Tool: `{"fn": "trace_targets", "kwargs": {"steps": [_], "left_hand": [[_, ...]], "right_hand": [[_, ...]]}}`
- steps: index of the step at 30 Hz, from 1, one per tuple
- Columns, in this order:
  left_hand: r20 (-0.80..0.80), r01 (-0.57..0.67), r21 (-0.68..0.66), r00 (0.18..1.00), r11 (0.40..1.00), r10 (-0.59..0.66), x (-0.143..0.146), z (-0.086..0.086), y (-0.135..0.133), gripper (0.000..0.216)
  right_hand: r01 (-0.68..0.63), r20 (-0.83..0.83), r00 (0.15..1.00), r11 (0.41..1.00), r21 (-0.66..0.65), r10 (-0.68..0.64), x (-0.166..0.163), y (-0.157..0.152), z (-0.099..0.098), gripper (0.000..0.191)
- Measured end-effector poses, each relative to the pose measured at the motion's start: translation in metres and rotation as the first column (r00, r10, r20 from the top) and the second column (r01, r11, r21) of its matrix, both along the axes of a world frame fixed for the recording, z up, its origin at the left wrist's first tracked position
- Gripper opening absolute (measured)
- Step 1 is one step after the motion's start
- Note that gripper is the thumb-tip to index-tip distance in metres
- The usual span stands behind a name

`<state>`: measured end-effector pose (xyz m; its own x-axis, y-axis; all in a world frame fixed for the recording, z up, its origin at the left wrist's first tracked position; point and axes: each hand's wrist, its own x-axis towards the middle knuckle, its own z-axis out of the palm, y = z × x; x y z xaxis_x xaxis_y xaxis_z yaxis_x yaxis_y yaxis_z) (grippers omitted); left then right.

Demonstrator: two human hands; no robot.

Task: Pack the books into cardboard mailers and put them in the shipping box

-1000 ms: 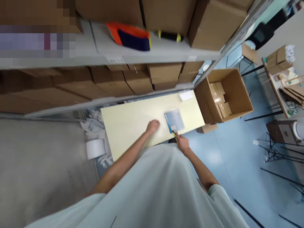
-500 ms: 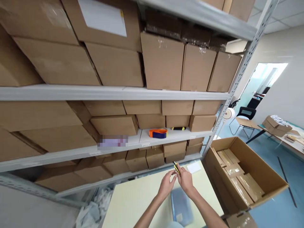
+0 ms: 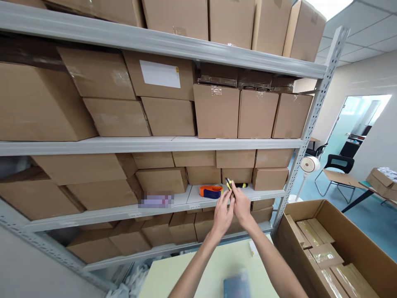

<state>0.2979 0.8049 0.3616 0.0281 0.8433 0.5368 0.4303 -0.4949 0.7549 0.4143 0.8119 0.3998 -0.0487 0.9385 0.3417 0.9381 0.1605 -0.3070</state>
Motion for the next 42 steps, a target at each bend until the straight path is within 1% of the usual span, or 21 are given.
{"fn": "trace_targets", "kwargs": {"steps": [3,5,6,7,9,10,12,14,16,21,24,30,35,42], "left_hand": [[-0.008,-0.004,0.113,1.000,0.994,0.005,0.004,0.048,0.014,0.054],[0.003,-0.029,0.169,1.000,0.985,0.029,0.006,0.073,0.020,0.056],[0.010,-0.046,0.184,0.999,0.982,0.045,0.006,0.081,0.022,0.057],[0.017,-0.061,0.192,0.998,0.980,0.059,0.006,0.088,0.022,0.057],[0.025,-0.073,0.195,0.997,0.978,0.069,0.006,0.096,0.022,0.056],[0.028,-0.072,0.195,0.997,0.978,0.068,0.006,0.098,0.021,0.056],[0.032,-0.069,0.198,0.997,0.978,0.064,0.006,0.098,0.019,0.055],[0.032,-0.066,0.202,0.998,0.977,0.061,0.005,0.096,0.017,0.054],[0.033,-0.064,0.202,0.998,0.977,0.058,0.003,0.092,0.016,0.054],[0.056,-0.080,0.164,0.996,0.983,0.072,-0.004,0.077,0.017,0.054],[0.065,-0.070,0.139,0.996,0.988,0.061,-0.005,0.071,0.018,0.054],[0.071,-0.061,0.141,0.996,0.988,0.051,-0.005,0.070,0.017,0.054],[0.071,-0.071,0.140,0.996,0.988,0.061,-0.010,0.065,0.019,0.054],[0.075,-0.064,0.138,0.996,0.988,0.054,-0.009,0.063,0.022,0.053]], "right_hand": [[0.047,0.051,0.997,0.995,0.085,-0.051,-0.002,0.018,0.062,0.068],[0.102,0.073,0.991,0.983,0.150,-0.114,-0.003,0.030,0.101,0.063],[0.125,0.078,0.987,0.975,0.183,-0.142,-0.003,0.036,0.119,0.061],[0.143,0.084,0.983,0.967,0.210,-0.164,-0.003,0.043,0.136,0.061],[0.178,0.092,0.974,0.951,0.252,-0.207,-0.004,0.056,0.164,0.061],[0.192,0.097,0.970,0.945,0.264,-0.224,-0.004,0.062,0.175,0.062],[0.212,0.110,0.962,0.939,0.270,-0.249,-0.005,0.072,0.191,0.062],[0.221,0.126,0.957,0.940,0.260,-0.260,-0.007,0.078,0.199,0.063],[0.223,0.134,0.956,0.942,0.251,-0.263,-0.007,0.078,0.201,0.063],[0.249,0.126,0.949,0.930,0.272,-0.290,-0.004,0.069,0.194,0.062],[0.262,0.153,0.939,0.928,0.264,-0.308,-0.002,0.070,0.193,0.062],[0.265,0.194,0.930,0.934,0.238,-0.313,0.000,0.075,0.197,0.065],[0.260,0.198,0.929,0.933,0.250,-0.312,-0.002,0.073,0.203,0.064],[0.242,0.230,0.924,0.933,0.266,-0.305,-0.005,0.081,0.213,0.062]]}}
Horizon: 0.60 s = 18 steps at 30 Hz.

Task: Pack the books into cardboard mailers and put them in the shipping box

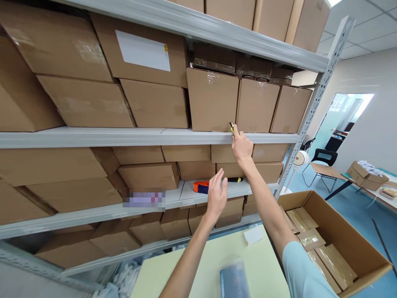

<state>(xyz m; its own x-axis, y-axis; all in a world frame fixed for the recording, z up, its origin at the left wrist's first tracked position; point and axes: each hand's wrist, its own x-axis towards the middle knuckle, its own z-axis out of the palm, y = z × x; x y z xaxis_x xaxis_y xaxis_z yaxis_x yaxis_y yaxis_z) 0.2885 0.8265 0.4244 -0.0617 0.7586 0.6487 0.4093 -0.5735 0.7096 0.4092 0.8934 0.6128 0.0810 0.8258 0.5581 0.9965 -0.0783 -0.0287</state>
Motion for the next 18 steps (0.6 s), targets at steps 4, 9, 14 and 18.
{"fn": "trace_targets", "kwargs": {"steps": [4,9,14,18], "left_hand": [[-0.001,-0.004,-0.006,1.000,1.000,0.004,0.000,-0.001,0.002,0.053],[0.003,-0.004,-0.008,1.000,1.000,0.004,-0.002,-0.005,0.002,0.053],[-0.006,-0.008,-0.013,1.000,1.000,0.008,-0.004,-0.009,-0.001,0.054],[-0.002,-0.012,-0.038,1.000,0.999,0.012,-0.010,-0.017,-0.007,0.054]], "right_hand": [[-0.004,0.018,1.000,1.000,-0.001,0.004,-0.002,-0.003,0.004,0.062],[0.000,0.023,1.000,1.000,-0.022,0.000,-0.003,-0.008,0.004,0.062],[0.005,0.013,1.000,0.999,-0.033,-0.005,-0.004,-0.007,-0.002,0.065],[0.019,-0.031,0.999,1.000,-0.008,-0.019,-0.001,-0.020,-0.009,0.064]]}}
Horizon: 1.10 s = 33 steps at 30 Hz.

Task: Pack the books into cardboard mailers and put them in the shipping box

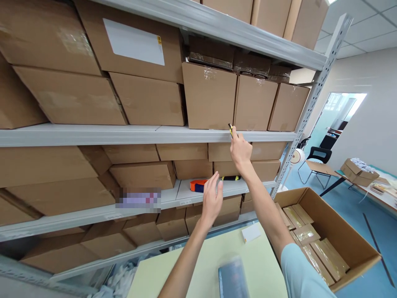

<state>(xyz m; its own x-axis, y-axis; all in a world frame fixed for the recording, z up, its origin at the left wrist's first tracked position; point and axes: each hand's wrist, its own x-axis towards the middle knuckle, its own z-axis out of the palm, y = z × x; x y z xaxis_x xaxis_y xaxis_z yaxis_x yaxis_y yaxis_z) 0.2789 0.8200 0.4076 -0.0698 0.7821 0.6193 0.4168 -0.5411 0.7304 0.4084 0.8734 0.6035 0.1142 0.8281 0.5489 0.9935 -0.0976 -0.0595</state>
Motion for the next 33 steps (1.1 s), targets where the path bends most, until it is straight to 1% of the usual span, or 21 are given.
{"fn": "trace_targets", "kwargs": {"steps": [2,4,6,7,8,9,11,12,13,14,15,17,19,20,22,24,26,28,29,31,33], "left_hand": [[0.002,0.004,-0.016,1.000,1.000,-0.004,-0.006,-0.011,-0.005,0.053],[0.011,0.004,-0.048,1.000,0.999,-0.003,-0.013,-0.029,-0.013,0.053],[0.025,0.003,-0.115,1.000,0.993,0.000,-0.018,-0.056,-0.021,0.054],[0.033,0.003,-0.161,0.999,0.987,0.003,-0.018,-0.071,-0.026,0.055],[0.042,0.003,-0.212,0.999,0.977,0.006,-0.017,-0.087,-0.032,0.057],[0.051,0.004,-0.263,0.999,0.965,0.009,-0.014,-0.102,-0.037,0.058],[0.067,0.014,-0.354,0.998,0.935,0.011,-0.002,-0.131,-0.049,0.061],[0.073,0.021,-0.392,0.997,0.920,0.008,0.005,-0.143,-0.055,0.062],[0.077,0.029,-0.424,0.997,0.905,0.004,0.013,-0.153,-0.061,0.063],[0.077,0.035,-0.449,0.997,0.893,0.000,0.020,-0.162,-0.065,0.062],[0.074,0.039,-0.468,0.997,0.883,-0.005,0.026,-0.168,-0.068,0.062],[0.065,0.053,-0.488,0.998,0.871,-0.024,0.037,-0.173,-0.071,0.061],[0.070,0.079,-0.481,0.996,0.873,-0.051,0.045,-0.167,-0.069,0.061],[0.083,0.091,-0.465,0.995,0.881,-0.059,0.048,-0.159,-0.066,0.062],[0.115,0.120,-0.404,0.990,0.907,-0.080,0.057,-0.134,-0.059,0.063],[0.129,0.156,-0.320,0.984,0.935,-0.120,0.066,-0.101,-0.052,0.063],[0.119,0.205,-0.236,0.976,0.950,-0.181,0.076,-0.066,-0.049,0.061],[0.105,0.245,-0.164,0.968,0.956,-0.230,0.084,-0.036,-0.049,0.059],[0.100,0.259,-0.134,0.964,0.957,-0.247,0.086,-0.024,-0.050,0.058],[0.092,0.279,-0.091,0.958,0.956,-0.271,0.089,-0.009,-0.053,0.057],[0.085,0.288,-0.074,0.956,0.955,-0.282,0.090,-0.002,-0.055,0.056]], "right_hand": [[-0.011,-0.061,0.998,1.000,0.023,0.013,0.004,-0.015,-0.016,0.063],[-0.094,-0.161,0.982,0.995,0.036,0.098,0.008,-0.032,-0.049,0.064],[-0.273,-0.306,0.912,0.961,0.038,0.271,0.009,-0.048,-0.103,0.061],[-0.362,-0.395,0.851,0.931,0.032,0.345,0.008,-0.055,-0.137,0.058],[-0.424,-0.481,0.790,0.906,0.020,0.380,0.007,-0.062,-0.172,0.055],[-0.459,-0.558,0.736,0.888,0.004,0.383,0.006,-0.070,-0.208,0.053],[-0.466,-0.686,0.663,0.883,-0.065,0.299,0.002,-0.088,-0.273,0.050],[-0.458,-0.732,0.633,0.884,-0.092,0.251,0.002,-0.097,-0.300,0.047],[-0.441,-0.764,0.615,0.889,-0.124,0.199,0.002,-0.106,-0.321,0.044],[-0.421,-0.781,0.606,0.894,-0.152,0.152,0.003,-0.115,-0.336,0.043],[-0.403,-0.786,0.607,0.898,-0.178,0.116,0.006,-0.121,-0.347,0.041],[-0.371,-0.768,0.635,0.903,-0.215,0.078,0.013,-0.129,-0.354,0.041],[-0.358,-0.727,0.679,0.910,-0.210,0.099,0.022,-0.126,-0.344,0.041],[-0.353,-0.698,0.704,0.917,-0.186,0.129,0.028,-0.121,-0.333,0.042],[-0.330,-0.616,0.761,0.939,-0.097,0.204,0.038,-0.103,-0.297,0.045],[-0.271,-0.505,0.826,0.962,0.034,0.250,0.050,-0.079,-0.244,0.049],[-0.183,-0.388,0.890,0.968,0.173,0.238,0.061,-0.051,-0.179,0.052],[-0.128,-0.266,0.944,0.960,0.250,0.195,0.071,-0.025,-0.113,0.056],[-0.110,-0.207,0.964,0.961,0.255,0.165,0.075,-0.014,-0.083,0.058],[-0.103,-0.119,0.984,0.967,0.233,0.133,0.079,0.004,-0.037,0.061],[-0.102,-0.077,0.990,0.974,0.200,0.120,0.080,0.015,-0.011,0.062]]}}
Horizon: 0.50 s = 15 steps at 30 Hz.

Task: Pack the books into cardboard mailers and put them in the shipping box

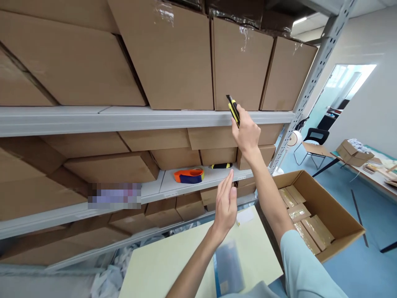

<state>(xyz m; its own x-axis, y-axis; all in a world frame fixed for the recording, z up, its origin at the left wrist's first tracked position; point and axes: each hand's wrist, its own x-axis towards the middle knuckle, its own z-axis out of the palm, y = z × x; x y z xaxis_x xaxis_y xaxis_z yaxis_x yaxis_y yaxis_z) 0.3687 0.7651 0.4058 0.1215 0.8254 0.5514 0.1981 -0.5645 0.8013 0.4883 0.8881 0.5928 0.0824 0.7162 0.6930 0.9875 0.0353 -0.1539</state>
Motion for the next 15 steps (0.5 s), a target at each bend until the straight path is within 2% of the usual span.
{"fn": "trace_targets", "kwargs": {"steps": [2,9,15], "left_hand": [[-0.004,0.004,0.002,1.000,1.000,-0.004,-0.001,0.001,-0.001,0.056],[0.001,-0.029,-0.043,1.000,0.999,0.029,-0.010,-0.005,0.004,0.056],[-0.003,-0.036,-0.045,0.999,0.998,0.036,-0.011,-0.008,0.002,0.056]], "right_hand": [[0.009,0.020,1.000,0.999,-0.044,-0.008,-0.003,0.005,0.009,0.062],[0.078,0.080,0.994,0.988,-0.134,-0.068,-0.013,0.003,0.003,0.060],[0.112,0.123,0.988,0.980,-0.164,-0.093,-0.016,-0.001,0.009,0.059]]}}
